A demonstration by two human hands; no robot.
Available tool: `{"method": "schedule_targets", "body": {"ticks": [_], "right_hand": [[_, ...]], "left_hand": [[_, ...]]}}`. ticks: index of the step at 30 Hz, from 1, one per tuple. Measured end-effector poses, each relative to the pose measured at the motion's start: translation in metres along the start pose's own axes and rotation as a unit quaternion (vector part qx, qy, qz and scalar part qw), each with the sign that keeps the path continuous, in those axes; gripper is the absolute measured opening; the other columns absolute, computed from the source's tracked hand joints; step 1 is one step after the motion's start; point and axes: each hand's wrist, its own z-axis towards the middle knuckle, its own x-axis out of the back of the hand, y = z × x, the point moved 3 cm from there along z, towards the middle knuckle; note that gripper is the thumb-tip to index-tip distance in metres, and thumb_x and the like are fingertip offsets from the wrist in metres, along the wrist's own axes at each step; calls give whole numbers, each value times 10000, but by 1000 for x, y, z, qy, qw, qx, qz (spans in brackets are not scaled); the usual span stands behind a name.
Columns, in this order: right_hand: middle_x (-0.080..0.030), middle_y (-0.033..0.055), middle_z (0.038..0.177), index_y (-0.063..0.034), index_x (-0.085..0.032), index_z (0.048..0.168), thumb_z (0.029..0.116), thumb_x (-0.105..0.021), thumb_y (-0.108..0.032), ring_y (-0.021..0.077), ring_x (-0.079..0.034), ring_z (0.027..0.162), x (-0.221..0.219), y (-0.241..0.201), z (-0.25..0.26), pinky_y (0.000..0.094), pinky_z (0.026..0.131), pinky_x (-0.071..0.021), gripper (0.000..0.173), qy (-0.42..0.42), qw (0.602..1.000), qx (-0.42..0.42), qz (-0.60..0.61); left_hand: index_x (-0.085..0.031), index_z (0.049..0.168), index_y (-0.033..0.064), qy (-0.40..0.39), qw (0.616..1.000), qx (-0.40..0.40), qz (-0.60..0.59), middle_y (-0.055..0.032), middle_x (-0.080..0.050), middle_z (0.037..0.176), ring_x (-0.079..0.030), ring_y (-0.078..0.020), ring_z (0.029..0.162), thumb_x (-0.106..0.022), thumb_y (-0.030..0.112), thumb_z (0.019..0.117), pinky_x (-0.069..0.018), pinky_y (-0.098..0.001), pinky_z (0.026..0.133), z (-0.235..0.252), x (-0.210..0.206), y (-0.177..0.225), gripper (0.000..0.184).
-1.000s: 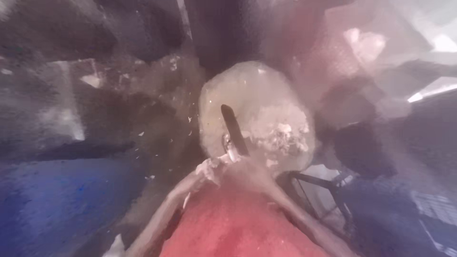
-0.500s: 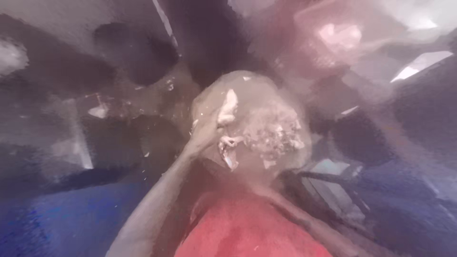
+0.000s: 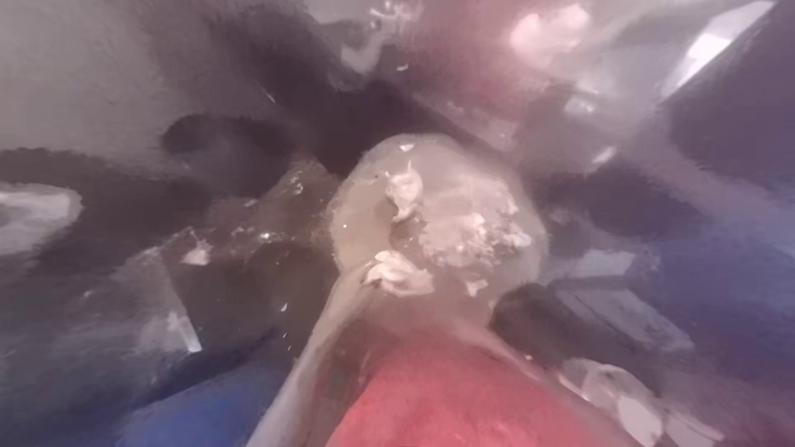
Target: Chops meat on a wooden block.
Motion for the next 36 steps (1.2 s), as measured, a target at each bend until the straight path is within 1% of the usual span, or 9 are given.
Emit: {"method": "schedule_targets", "body": {"ticks": [3,5,10,16,18,23,30,34,36], "right_hand": [[-530,143,1484,-33,-446,1511,1042,-448,-82,166,-593,1259,6,1,2,339,1047,-509,471,119,988,-44,86],[-614,123,1350,-103,-454,1511,1052,-449,-152,142,-662,950,16,-4,13,334,762,-572,462,169,982,-75,23],[-584,113,1429,-46,-519,1457,1024,-423,-75,127,-601,1245,48,-110,46,324,1074,-500,444,171,972,99,-129],[-698,-70,1049,-187,-673,1205,1049,-555,-213,-6,-642,950,13,-243,52,216,867,-556,197,168,928,329,-44],[-717,83,1012,-74,-728,1130,1034,-583,-310,119,-672,967,-15,-207,65,310,898,-562,294,176,938,248,-164],[-494,156,1518,-22,-467,1485,1070,-424,-95,192,-555,1316,-50,-33,94,365,1076,-486,424,7,999,9,-48],[-603,118,1405,-97,-553,1456,1047,-419,-112,176,-592,1267,-38,-120,77,386,1097,-482,431,53,986,68,-144],[-601,105,1419,-72,-562,1435,1081,-428,-189,136,-602,1250,-48,-80,84,342,1082,-486,396,6,995,34,-95],[-577,104,1428,-88,-505,1479,1067,-434,-128,112,-641,1070,-36,-43,80,300,883,-543,420,-27,998,-30,-47]], "left_hand": [[-694,1163,17,106,984,-52,-137,-100,-683,1209,-646,-126,1106,-590,35,941,-533,-328,992,-28,3,-47,247],[-670,1181,-19,148,973,-48,-173,-166,-607,1317,-597,-189,1208,-591,29,931,-510,-334,1032,-27,-22,-89,267],[-584,1322,-20,209,933,136,-261,-163,-670,1156,-669,-193,985,-577,204,1018,-570,-373,886,-10,-87,-172,378],[-572,1353,-11,204,915,167,-304,-168,-678,1191,-670,-192,1057,-528,167,1041,-553,-385,953,-14,-85,-166,363],[-568,1355,-13,202,912,166,-318,-163,-680,1167,-673,-184,1021,-537,160,1038,-560,-377,924,-14,-85,-166,362],[-552,1384,3,214,885,200,-362,-136,-677,1050,-656,-168,845,-504,185,1059,-572,-367,789,-20,-87,-171,376],[-573,1172,-13,239,831,199,-461,-35,-629,863,-596,-97,693,-598,128,1016,-539,-273,643,-43,-89,-212,212],[-580,1168,-16,224,842,189,-453,-29,-638,854,-598,-94,691,-591,145,1014,-541,-278,663,-44,-80,-202,223],[-553,1193,-20,214,836,183,-471,-47,-633,830,-601,-116,632,-526,148,1042,-543,-279,595,-43,-70,-186,227]]}}
